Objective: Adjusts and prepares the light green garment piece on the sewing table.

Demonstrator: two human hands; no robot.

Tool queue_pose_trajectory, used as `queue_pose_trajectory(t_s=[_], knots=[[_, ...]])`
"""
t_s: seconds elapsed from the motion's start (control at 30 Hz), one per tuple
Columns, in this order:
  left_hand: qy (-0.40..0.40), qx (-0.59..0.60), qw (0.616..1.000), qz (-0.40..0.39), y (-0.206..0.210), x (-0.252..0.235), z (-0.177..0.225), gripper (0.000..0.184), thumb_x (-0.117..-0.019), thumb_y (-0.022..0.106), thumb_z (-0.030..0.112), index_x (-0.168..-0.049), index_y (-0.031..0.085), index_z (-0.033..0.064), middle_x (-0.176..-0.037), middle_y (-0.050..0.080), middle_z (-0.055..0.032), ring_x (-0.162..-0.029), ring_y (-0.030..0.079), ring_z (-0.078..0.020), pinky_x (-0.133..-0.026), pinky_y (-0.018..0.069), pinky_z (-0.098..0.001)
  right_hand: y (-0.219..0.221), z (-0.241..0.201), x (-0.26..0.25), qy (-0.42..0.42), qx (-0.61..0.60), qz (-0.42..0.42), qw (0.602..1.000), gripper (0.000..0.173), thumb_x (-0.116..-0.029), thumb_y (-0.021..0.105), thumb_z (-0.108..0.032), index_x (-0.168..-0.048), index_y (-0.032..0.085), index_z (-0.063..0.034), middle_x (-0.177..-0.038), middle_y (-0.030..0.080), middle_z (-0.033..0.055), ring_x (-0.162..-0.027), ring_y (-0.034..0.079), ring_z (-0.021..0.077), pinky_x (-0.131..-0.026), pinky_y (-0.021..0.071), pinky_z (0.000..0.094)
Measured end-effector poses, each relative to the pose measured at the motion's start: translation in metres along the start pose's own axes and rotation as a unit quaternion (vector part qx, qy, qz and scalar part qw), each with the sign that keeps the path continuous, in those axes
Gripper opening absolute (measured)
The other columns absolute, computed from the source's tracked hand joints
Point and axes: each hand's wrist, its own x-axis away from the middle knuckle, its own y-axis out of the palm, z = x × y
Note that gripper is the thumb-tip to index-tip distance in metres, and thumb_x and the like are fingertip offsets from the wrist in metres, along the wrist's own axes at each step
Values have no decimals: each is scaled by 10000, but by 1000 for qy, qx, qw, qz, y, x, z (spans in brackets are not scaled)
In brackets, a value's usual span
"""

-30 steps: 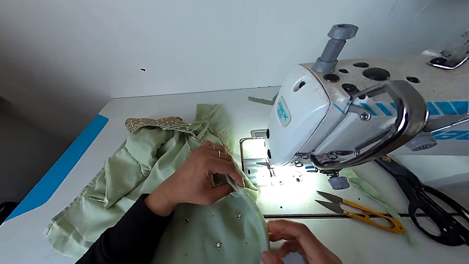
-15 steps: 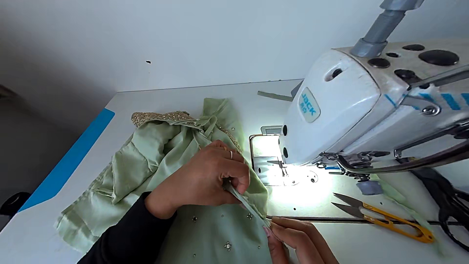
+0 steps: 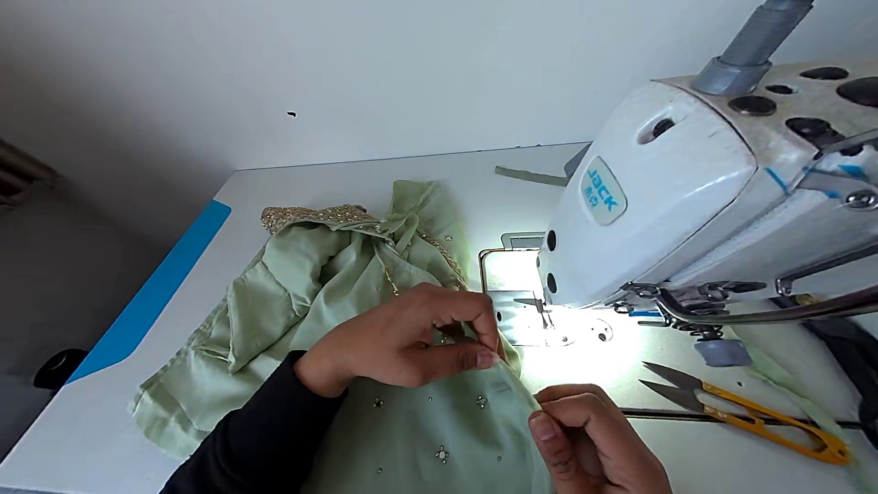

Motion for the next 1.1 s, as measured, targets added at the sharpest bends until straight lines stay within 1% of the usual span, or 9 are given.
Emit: queue_pose_trajectory(t_s=[0.07,0.13,0.2,0.3,0.4,0.53,0.77,0.93,1.1], knots=[[-1,-15,1000,12,4,-3,2,174,-1028,558,146,-947,642,17,-833,645,11,-834,620,-15,-868,535,-230,2,-1,0,6,-5,5,1000,152,-1021,607,-150,-916,609,-40,-984,640,30,-900,622,-21,-766,538,114],[-13,-46,999,18,7,-4,0,167,-1037,554,150,-967,640,24,-731,569,42,-663,527,19,-626,462,-138,2,-5,1,17,0,8,1000,128,-1006,604,-114,-904,602,-38,-966,666,32,-873,627,-24,-740,532,115],[-32,-84,996,13,8,-5,-2,171,-1043,557,175,-973,643,44,-665,530,56,-572,477,20,-519,402,-135,4,-7,0,26,6,20,999,85,-967,622,-68,-897,589,-34,-930,686,28,-808,635,-33,-688,532,112],[-49,-190,980,-15,10,-9,-9,189,-1038,564,229,-953,676,102,-697,583,62,-596,535,-12,-533,449,-193,6,-9,-1,34,57,32,997,118,-931,646,-29,-961,532,-27,-839,673,21,-695,630,-18,-603,536,132],[-58,-303,950,-42,19,-18,-18,205,-1011,590,289,-939,722,149,-747,650,39,-686,639,-94,-595,522,-299,0,-15,-4,25,223,-19,974,185,-960,589,-37,-1101,664,56,-766,630,99,-605,586,120,-545,511,241],[-25,-376,926,-18,35,-29,-23,206,-989,609,313,-913,740,174,-770,647,32,-761,637,-134,-681,475,-326,-4,-19,-1,48,345,-67,935,250,-957,568,-64,-1133,737,-14,-769,629,116,-627,615,236,-538,511,344],[-12,-255,966,-35,24,-31,-19,155,-1012,594,203,-954,705,112,-870,668,21,-852,647,-97,-793,524,-295,-12,-15,-5,76,195,-31,977,251,-943,645,-65,-1157,659,64,-932,693,138,-656,639,97,-556,544,229],[23,-197,979,-45,23,-34,-15,130,-1022,565,103,-955,662,49,-888,607,-28,-805,606,-82,-699,521,-205,-11,-10,-12,101,113,-8,988,255,-942,668,-74,-1132,532,29,-892,699,60,-671,668,51,-570,572,210],[4,-267,961,-68,21,-36,-16,102,-1005,578,129,-975,668,91,-881,612,-18,-757,625,-114,-593,507,-259,-10,-7,-10,101,81,0,992,158,-954,631,-23,-1074,534,9,-821,678,28,-645,644,33,-575,560,192]])
